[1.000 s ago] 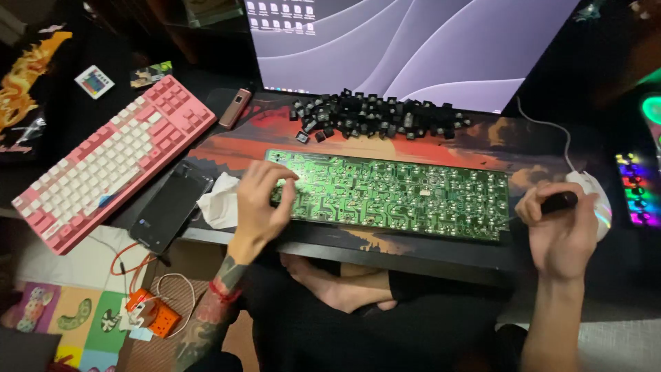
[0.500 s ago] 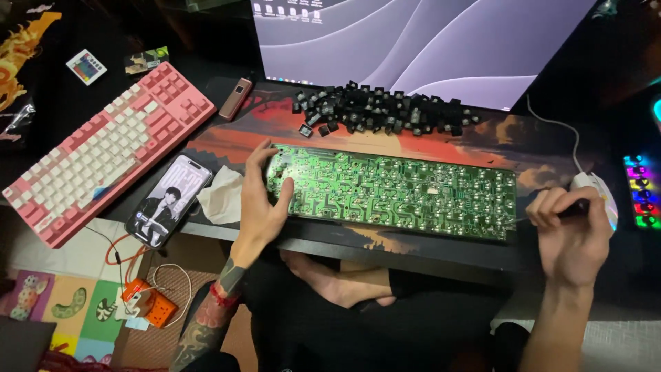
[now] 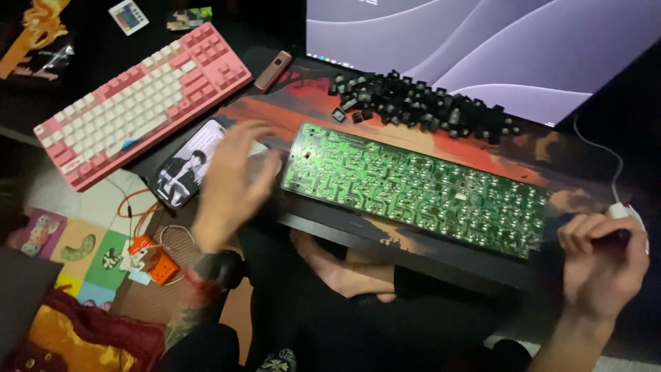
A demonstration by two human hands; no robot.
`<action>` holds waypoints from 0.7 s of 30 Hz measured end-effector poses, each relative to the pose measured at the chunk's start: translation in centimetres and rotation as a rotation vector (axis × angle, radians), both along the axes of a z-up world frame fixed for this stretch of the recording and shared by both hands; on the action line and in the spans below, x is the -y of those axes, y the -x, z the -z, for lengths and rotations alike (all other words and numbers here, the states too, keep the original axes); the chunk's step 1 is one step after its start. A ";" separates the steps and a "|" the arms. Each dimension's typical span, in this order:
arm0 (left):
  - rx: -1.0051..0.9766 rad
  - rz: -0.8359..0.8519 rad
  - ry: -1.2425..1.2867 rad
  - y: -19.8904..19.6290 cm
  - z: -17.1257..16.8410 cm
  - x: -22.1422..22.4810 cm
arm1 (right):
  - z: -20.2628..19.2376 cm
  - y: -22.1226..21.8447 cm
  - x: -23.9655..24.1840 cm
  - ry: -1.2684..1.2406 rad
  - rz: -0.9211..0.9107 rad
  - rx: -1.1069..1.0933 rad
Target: Repairing a mechanical keyboard by using an electric screwdriver on the PCB
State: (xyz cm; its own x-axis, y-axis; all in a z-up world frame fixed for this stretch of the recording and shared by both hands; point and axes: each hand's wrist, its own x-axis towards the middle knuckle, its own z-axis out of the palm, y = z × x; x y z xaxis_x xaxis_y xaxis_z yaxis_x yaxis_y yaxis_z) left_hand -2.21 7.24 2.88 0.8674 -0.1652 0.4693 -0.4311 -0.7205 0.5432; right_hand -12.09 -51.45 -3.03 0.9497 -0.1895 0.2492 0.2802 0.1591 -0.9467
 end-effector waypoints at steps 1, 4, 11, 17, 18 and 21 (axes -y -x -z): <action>-0.058 -0.098 -0.095 0.7 -1.8 -1.9 | 0.3 0.0 0.3 0.010 0.010 -0.011; -0.185 -0.256 -0.334 1.8 -1.6 -9.0 | 0.4 0.3 0.5 0.028 0.025 -0.010; -0.554 -0.424 -0.400 0.2 6.7 -20.1 | -1.1 0.2 -1.9 0.022 0.054 -0.002; -0.614 -0.345 -0.393 0.4 5.1 -18.5 | -0.9 0.1 -2.1 0.039 0.056 0.005; -0.614 -0.345 -0.393 0.5 4.4 -17.9 | -1.1 0.1 -2.3 0.038 0.056 0.005; -0.693 -0.361 -0.362 0.6 3.8 -17.3 | -1.5 0.1 -2.6 0.074 0.066 0.001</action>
